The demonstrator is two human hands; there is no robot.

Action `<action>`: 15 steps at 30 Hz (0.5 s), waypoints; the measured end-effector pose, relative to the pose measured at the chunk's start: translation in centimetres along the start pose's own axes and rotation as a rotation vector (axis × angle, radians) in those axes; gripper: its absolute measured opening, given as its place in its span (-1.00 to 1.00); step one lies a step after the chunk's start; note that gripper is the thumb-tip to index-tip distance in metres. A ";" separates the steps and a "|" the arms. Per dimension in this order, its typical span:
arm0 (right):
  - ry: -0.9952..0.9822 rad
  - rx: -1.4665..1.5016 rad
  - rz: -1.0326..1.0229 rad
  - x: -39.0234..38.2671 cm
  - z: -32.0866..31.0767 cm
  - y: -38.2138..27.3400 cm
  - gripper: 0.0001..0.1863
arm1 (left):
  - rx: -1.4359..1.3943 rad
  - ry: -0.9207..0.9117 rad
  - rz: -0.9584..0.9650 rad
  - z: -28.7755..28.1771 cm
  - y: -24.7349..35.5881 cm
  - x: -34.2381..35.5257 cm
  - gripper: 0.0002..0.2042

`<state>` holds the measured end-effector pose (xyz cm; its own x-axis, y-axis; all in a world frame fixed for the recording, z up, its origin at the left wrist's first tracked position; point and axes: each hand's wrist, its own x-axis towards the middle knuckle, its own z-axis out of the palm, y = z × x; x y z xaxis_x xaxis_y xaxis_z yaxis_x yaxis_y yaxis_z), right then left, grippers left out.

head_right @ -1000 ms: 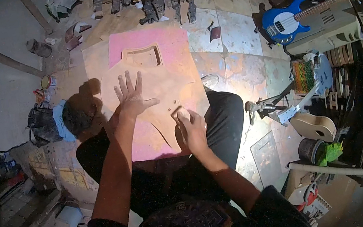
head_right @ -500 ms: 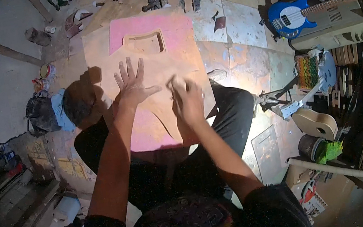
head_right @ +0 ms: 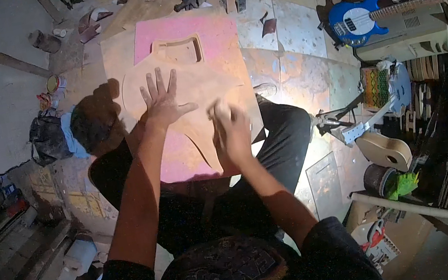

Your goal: The person sands a wooden guitar body by hand with a piece of sandpaper, moving it across the flat surfaces and curved edges.

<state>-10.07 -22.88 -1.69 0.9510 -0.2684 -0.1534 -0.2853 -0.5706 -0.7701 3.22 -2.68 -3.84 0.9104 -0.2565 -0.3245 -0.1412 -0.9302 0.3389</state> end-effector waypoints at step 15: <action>-0.003 -0.384 -0.348 -1.5 -1.9 1.6 -0.61 | -0.012 -0.013 -0.017 -0.8 -0.1 -0.3 0.37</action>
<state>-12.20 -24.84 -1.52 0.9975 -0.0106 0.0693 0.0250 -0.8698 -0.4929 3.30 -2.33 -3.04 0.9074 -0.2442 -0.3422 -0.1209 -0.9312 0.3440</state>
